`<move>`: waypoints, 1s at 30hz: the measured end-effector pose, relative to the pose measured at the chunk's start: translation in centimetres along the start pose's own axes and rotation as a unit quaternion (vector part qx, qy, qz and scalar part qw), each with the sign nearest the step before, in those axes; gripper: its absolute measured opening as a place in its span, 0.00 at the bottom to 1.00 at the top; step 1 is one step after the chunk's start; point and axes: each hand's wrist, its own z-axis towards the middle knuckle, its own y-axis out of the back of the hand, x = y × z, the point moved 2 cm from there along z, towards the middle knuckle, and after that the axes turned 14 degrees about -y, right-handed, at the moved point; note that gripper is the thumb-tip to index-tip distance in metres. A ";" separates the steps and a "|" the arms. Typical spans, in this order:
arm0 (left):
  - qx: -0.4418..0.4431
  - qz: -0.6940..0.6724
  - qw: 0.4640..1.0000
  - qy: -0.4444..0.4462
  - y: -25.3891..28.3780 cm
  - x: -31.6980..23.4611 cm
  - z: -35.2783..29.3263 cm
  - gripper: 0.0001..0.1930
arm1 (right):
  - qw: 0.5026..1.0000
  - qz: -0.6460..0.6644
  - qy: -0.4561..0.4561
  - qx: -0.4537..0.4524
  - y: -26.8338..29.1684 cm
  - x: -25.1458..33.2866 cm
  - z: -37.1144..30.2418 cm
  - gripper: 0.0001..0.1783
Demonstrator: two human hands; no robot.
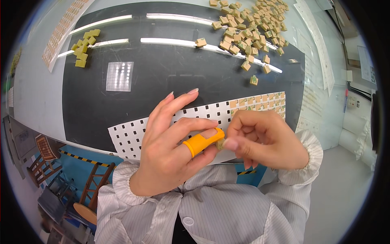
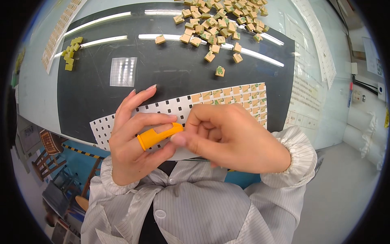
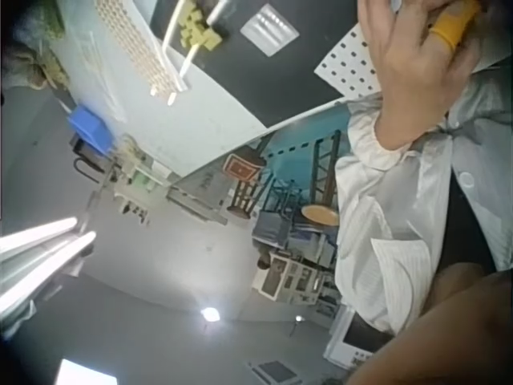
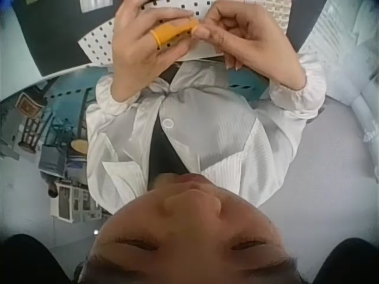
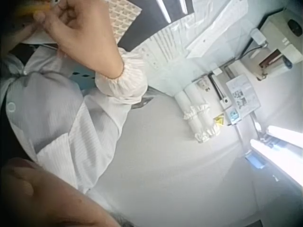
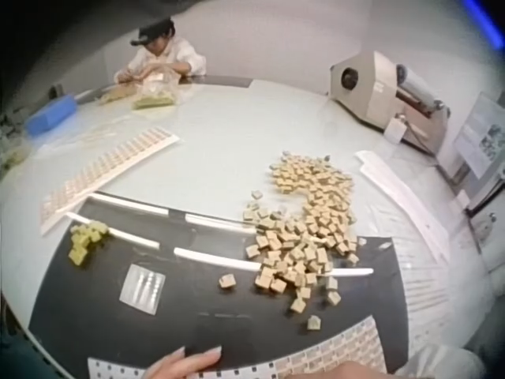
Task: Manually placing small square components into a grid assembly board.
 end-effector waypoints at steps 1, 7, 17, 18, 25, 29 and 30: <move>0.004 0.005 1.000 0.005 0.0 0.0 0.0 0.13 | 1.000 0.001 0.000 -0.001 -0.2 -0.3 0.2 0.08; 0.009 0.012 1.000 0.007 0.0 -0.1 0.2 0.13 | 0.981 -0.093 0.143 -0.090 0.4 -0.9 -0.1 0.07; 0.012 0.009 1.000 0.014 0.1 -0.1 0.0 0.13 | 0.813 -0.214 0.308 -0.445 0.4 -0.7 0.5 0.07; 0.011 0.009 1.000 0.014 0.1 -0.1 0.0 0.13 | 0.813 -0.214 0.308 -0.445 0.2 -0.9 0.6 0.07; 0.012 0.010 1.000 0.015 0.0 -0.1 0.1 0.13 | 0.782 -0.247 0.331 -0.467 -0.2 -1.3 1.1 0.08; 0.012 0.007 1.000 0.018 -0.1 -0.1 0.1 0.14 | 0.784 -0.244 0.329 -0.467 -0.1 -1.2 1.2 0.07; 0.012 0.007 1.000 0.019 -0.1 -0.1 0.1 0.14 | 0.783 -0.243 0.330 -0.468 -0.1 -1.2 1.2 0.07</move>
